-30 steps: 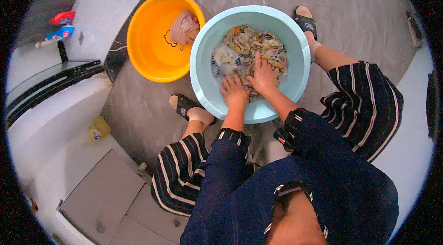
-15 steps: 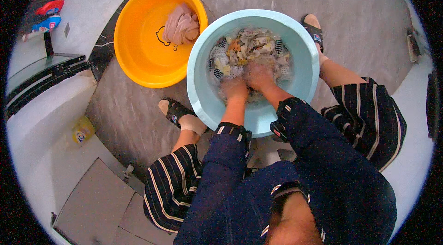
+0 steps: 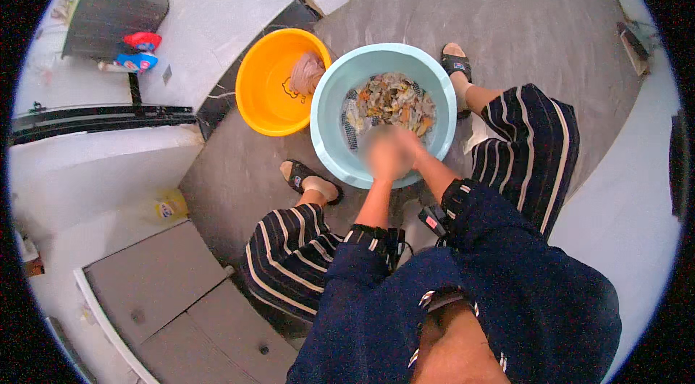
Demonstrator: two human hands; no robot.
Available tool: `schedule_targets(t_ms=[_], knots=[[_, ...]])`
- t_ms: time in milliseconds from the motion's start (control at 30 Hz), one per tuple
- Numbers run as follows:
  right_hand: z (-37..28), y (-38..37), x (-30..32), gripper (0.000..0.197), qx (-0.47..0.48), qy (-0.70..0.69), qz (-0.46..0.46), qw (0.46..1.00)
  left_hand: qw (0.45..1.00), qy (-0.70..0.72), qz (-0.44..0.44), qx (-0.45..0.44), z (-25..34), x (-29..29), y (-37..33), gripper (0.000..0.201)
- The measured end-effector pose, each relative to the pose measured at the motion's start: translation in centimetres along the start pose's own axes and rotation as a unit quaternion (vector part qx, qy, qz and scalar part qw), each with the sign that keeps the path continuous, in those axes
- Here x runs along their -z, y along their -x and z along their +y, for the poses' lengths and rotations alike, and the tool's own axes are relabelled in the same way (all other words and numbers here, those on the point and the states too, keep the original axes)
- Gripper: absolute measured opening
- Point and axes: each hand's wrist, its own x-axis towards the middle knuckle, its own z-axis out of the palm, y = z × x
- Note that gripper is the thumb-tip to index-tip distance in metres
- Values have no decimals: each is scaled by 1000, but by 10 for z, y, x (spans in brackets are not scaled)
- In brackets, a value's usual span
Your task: The person washes laundry by hand in a blue basin, scrubbing and wringing out the clothes one at a time before placing them into a yellow basin.
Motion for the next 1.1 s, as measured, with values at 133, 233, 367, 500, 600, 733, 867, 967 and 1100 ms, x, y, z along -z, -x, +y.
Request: schedule_targets(t_ms=[133,233,367,500,600,733,867,967,1100], knots=[[7,-7,8,50,-183,-213,-124,952,996,-84,-15,22,61,14,38,41],[-7,-8,17,46,2,-156,-73,985,994,-58,-34,-84,118,32,55,44],[-47,69,-81,46,-15,-252,-85,964,963,-192,139,-128,24,62,6,40],[-62,93,-83,42,-65,-402,-146,902,971,-187,110,-100,122,103,24,36],[-45,86,-79,41,13,-525,-300,796,939,-273,159,-137,126,74,45,33],[-44,71,-78,42,387,-351,-245,817,920,-301,117,-222,145,65,46,30],[-57,137,-103,43,5,-445,-188,876,955,-272,95,-78,108,109,22,34],[-79,141,-97,27,117,-460,-192,859,948,-217,181,-148,127,97,27,34],[-67,117,-62,32,276,-392,-215,851,921,-287,68,-253,186,63,59,30]])
